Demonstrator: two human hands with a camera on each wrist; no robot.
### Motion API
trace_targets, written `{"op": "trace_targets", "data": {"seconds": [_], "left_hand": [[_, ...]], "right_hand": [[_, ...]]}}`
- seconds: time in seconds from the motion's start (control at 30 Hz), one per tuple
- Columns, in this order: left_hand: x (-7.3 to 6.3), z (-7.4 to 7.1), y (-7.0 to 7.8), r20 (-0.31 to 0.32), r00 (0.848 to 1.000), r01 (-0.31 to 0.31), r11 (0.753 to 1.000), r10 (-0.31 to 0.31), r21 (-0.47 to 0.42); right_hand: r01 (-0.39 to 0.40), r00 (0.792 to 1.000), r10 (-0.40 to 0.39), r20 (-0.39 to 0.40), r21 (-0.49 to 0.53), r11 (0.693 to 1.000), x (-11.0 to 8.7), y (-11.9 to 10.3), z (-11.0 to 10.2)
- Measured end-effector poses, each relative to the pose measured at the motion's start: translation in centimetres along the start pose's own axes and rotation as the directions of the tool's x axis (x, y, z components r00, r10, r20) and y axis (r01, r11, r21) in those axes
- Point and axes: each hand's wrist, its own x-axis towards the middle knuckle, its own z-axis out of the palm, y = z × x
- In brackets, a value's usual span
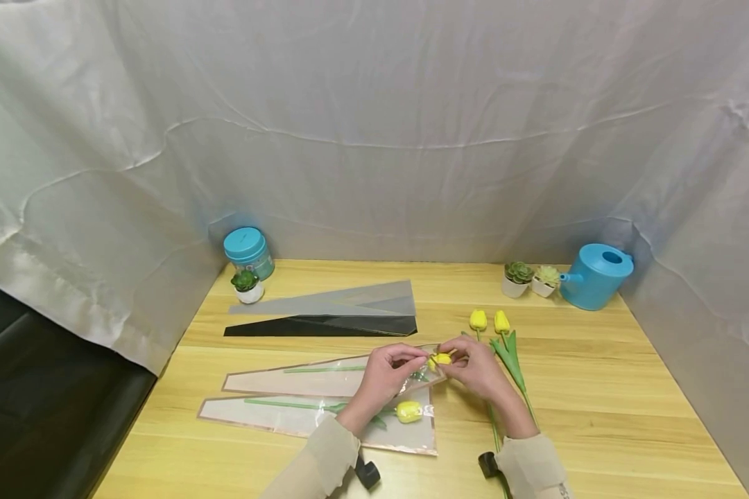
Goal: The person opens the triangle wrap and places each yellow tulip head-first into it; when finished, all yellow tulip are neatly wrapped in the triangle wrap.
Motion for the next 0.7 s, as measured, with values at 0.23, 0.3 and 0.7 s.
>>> {"op": "trace_targets", "data": {"seconds": [0.23, 0.3, 0.7], "left_hand": [[0.0, -0.04, -0.2, 0.006, 1.0, 0.002, 1.0, -0.002, 0.009], [-0.02, -0.07, -0.14, 0.01, 1.0, 0.001, 1.0, -0.001, 0.013], [0.13, -0.16, 0.22, 0.002, 1.0, 0.011, 1.0, -0.011, 0.017]], "right_hand": [[0.012, 1.0, -0.012, -0.001, -0.011, 1.0, 0.01, 0.12, 0.03], [0.015, 1.0, -0.015, 0.0, -0.01, 1.0, 0.01, 0.14, 0.02], [-0.025, 1.0, 0.025, 0.0, -0.012, 1.0, 0.07, 0.14, 0.21]]}}
